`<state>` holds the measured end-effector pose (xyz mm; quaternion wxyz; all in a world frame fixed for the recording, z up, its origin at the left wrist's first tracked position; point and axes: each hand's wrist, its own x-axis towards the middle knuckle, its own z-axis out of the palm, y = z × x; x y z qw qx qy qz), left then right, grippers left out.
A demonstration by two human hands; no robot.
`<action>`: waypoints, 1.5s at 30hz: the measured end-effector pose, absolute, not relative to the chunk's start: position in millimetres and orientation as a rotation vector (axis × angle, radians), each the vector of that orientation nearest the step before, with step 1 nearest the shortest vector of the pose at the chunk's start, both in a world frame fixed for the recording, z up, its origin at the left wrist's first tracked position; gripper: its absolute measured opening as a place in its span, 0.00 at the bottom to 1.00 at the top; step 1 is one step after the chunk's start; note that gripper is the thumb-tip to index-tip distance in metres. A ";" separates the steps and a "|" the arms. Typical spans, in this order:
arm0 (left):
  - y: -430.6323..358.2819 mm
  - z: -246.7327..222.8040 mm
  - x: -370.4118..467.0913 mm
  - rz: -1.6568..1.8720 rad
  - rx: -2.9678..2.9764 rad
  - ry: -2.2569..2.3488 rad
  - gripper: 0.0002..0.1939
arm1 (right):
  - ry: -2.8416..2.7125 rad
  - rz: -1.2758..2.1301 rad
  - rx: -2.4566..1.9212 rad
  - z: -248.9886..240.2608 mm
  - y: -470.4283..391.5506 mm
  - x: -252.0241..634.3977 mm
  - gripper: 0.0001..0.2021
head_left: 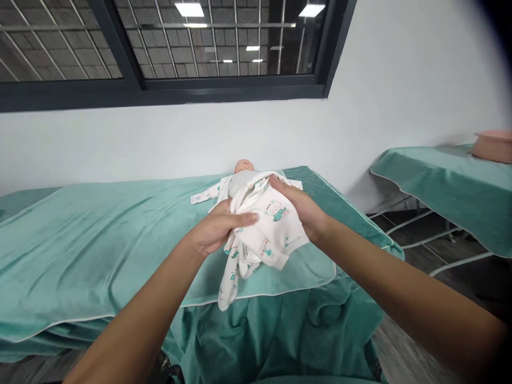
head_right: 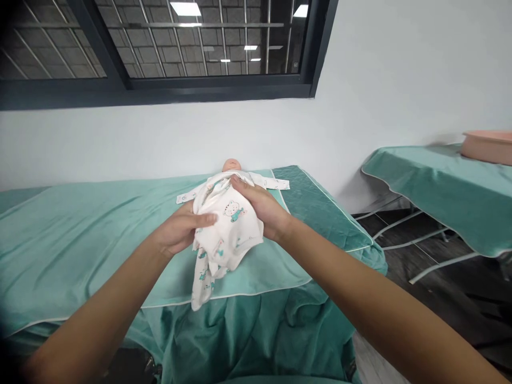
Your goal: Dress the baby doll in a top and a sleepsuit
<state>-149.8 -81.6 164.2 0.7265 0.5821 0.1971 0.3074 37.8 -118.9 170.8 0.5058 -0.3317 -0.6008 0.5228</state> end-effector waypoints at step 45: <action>-49.8 88.6 -99.6 0.186 2.078 1.045 0.12 | -1.184 1.010 -1.364 -2.1 -113.3 56.7 0.23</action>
